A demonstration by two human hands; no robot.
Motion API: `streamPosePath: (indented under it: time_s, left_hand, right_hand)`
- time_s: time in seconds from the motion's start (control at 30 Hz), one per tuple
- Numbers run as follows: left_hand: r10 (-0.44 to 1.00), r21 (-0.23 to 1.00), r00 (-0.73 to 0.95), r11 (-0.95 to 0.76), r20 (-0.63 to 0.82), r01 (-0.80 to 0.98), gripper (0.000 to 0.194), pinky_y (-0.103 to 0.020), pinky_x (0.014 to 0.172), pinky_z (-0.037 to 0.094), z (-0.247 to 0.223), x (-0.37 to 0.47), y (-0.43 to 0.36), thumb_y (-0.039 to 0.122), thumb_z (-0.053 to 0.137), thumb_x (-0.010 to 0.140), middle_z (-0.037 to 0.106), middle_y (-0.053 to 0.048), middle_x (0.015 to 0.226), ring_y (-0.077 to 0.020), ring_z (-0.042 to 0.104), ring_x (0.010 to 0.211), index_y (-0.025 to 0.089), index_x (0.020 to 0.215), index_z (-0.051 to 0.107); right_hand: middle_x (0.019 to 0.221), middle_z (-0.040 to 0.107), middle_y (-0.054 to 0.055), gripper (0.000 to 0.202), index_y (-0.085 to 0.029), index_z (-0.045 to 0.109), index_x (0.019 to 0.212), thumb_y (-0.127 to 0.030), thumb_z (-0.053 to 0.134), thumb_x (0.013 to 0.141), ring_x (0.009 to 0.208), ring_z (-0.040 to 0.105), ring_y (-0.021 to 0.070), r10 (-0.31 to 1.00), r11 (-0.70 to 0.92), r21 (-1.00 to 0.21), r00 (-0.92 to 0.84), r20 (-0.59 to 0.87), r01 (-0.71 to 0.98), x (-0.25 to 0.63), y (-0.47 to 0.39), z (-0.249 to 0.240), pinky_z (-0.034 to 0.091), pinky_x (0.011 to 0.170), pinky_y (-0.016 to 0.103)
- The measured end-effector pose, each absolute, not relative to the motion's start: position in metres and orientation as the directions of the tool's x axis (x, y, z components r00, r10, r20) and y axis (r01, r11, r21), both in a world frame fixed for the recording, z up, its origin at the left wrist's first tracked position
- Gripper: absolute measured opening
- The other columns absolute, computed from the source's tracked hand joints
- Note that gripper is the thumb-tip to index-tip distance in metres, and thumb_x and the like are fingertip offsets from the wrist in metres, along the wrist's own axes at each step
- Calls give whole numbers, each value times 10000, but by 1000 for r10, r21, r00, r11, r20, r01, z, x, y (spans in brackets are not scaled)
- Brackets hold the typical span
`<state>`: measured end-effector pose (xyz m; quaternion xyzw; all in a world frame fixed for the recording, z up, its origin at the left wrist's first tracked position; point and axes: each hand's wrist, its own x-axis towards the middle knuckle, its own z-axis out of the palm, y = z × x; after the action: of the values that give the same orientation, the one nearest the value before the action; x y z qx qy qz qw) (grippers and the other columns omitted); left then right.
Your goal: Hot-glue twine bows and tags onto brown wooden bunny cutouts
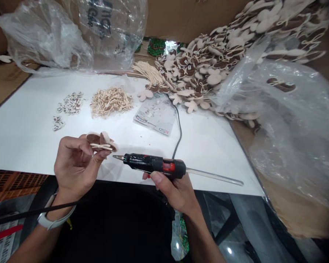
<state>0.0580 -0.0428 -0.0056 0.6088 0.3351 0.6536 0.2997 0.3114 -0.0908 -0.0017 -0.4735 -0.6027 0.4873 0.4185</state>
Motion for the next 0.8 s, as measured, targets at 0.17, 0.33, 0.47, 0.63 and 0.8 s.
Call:
streamPosePath:
  time_s: [0.17,0.33,0.47,0.63,0.8]
  left_hand:
    - [843,850,-107,-525,526,40,332,-323,738,682,4,59,-46,178,948,1021,772,68,952,-172,839,904,299,1167,675]
    - [868,870,-66,-493,492,13,557,-280,687,707,1,48,-43,140,927,1019,756,18,1073,-167,790,905,380,1488,746]
    - [908,902,-44,-420,418,-97,489,-292,721,739,-6,39,-34,216,960,999,729,-28,1120,-158,766,854,362,1445,820]
    - [948,919,-70,-317,310,-234,441,-263,736,727,-4,37,-30,237,985,979,712,-6,1058,-161,776,891,378,1366,826]
    - [962,927,-38,-271,271,-260,460,-234,733,698,-3,36,-29,271,1011,969,757,8,1018,-139,789,839,369,1366,799]
  right_hand:
    - [720,672,20,473,-240,816,843,-621,756,1117,618,557,195,977,82,-982,-208,45,170,312,-90,0,448,540,334]
    - [701,658,12,449,-246,825,868,-613,757,1118,613,550,196,978,71,-982,-206,35,173,312,-90,-1,469,551,344]
    - [734,688,20,454,-242,820,846,-599,760,1122,597,545,189,978,75,-987,-204,44,143,313,-90,-4,453,556,349]
    - [662,624,2,485,-227,808,816,-577,731,1143,584,525,183,975,90,-988,-215,62,126,314,-90,-5,396,561,341]
    - [638,607,-3,538,-218,787,779,-606,709,1144,575,521,176,976,105,-983,-207,73,149,312,-88,-4,384,558,332]
